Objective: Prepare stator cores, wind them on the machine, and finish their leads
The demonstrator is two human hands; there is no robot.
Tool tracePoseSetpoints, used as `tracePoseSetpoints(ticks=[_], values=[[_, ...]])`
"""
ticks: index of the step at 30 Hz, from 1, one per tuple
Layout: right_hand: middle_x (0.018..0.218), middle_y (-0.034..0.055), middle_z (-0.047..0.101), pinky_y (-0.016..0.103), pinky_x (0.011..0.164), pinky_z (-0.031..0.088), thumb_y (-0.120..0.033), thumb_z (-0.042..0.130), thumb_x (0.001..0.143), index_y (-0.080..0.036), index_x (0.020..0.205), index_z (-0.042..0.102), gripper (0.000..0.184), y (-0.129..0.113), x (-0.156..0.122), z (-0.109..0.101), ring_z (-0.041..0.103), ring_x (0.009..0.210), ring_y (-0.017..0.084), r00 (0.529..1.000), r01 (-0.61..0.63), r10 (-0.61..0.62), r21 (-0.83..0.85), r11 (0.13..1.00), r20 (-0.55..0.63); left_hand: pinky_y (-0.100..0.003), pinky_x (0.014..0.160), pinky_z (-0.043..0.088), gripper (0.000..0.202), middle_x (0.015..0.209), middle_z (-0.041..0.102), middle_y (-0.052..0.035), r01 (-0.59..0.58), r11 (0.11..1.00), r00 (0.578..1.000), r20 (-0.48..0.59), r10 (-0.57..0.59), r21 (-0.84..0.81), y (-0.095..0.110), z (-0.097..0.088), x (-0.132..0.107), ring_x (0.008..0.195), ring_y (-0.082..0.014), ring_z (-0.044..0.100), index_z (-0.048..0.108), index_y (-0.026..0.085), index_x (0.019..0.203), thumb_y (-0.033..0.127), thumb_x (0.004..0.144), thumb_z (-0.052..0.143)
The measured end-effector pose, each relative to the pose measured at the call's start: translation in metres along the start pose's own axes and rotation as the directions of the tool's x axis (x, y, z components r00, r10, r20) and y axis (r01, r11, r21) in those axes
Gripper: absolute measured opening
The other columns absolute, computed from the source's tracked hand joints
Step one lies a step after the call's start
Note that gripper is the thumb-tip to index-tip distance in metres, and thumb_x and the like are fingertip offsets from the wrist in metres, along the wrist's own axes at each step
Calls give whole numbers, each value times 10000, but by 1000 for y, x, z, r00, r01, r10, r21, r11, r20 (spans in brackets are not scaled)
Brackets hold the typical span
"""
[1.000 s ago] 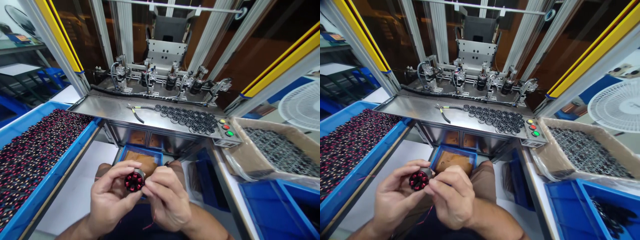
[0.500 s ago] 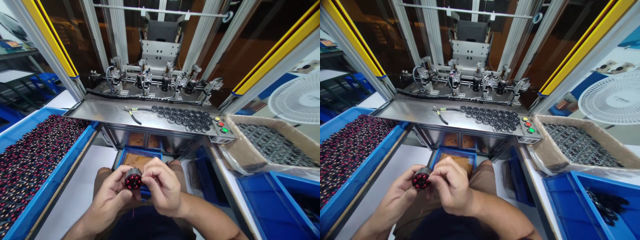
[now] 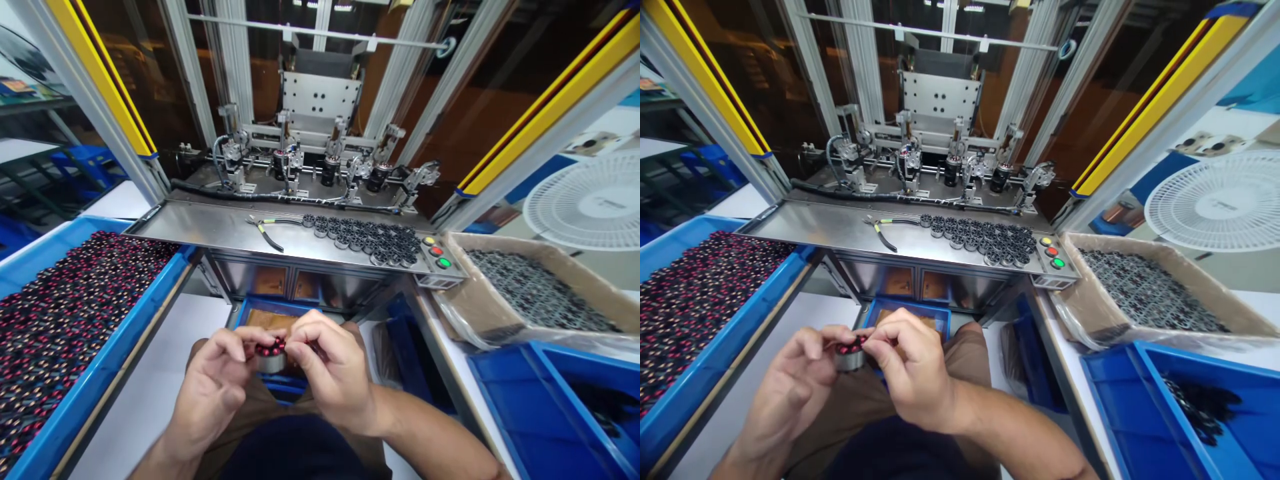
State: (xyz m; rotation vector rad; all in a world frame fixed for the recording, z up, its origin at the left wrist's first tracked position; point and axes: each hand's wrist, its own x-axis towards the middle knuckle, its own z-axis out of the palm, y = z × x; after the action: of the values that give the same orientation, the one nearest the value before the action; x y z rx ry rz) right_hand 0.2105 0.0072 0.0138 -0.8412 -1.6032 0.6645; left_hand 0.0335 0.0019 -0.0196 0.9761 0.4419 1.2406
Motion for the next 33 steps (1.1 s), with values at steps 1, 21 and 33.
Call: tracePoseSetpoints(ticks=[1,21,33], values=[[709,24,600,243,632,486,-118,585,884,-157,793,601,100,0,1,0,580,685,121,999,28,-28,4,1000,14,-356,1007,462,260,1126,666,-27,-17,1000,1000,-23,16,-18,1,1,1,1233,-248,552,606,266,946,359,760,762],[726,40,626,247,631,521,-103,583,876,-156,836,607,70,-5,8,-11,606,702,132,974,203,-191,-92,975,122,-336,933,493,385,1087,677,-52,76,992,995,-55,-82,-99,2,12,6,1154,-253,599,616,239,987,380,690,816],[1336,174,472,502,965,494,-315,809,725,-231,1349,428,735,5,15,-44,505,1227,309,951,248,-238,-24,969,198,-251,659,584,317,900,735,-69,302,951,953,-52,-300,58,-1,11,0,778,-184,699,670,186,1026,316,755,771]])
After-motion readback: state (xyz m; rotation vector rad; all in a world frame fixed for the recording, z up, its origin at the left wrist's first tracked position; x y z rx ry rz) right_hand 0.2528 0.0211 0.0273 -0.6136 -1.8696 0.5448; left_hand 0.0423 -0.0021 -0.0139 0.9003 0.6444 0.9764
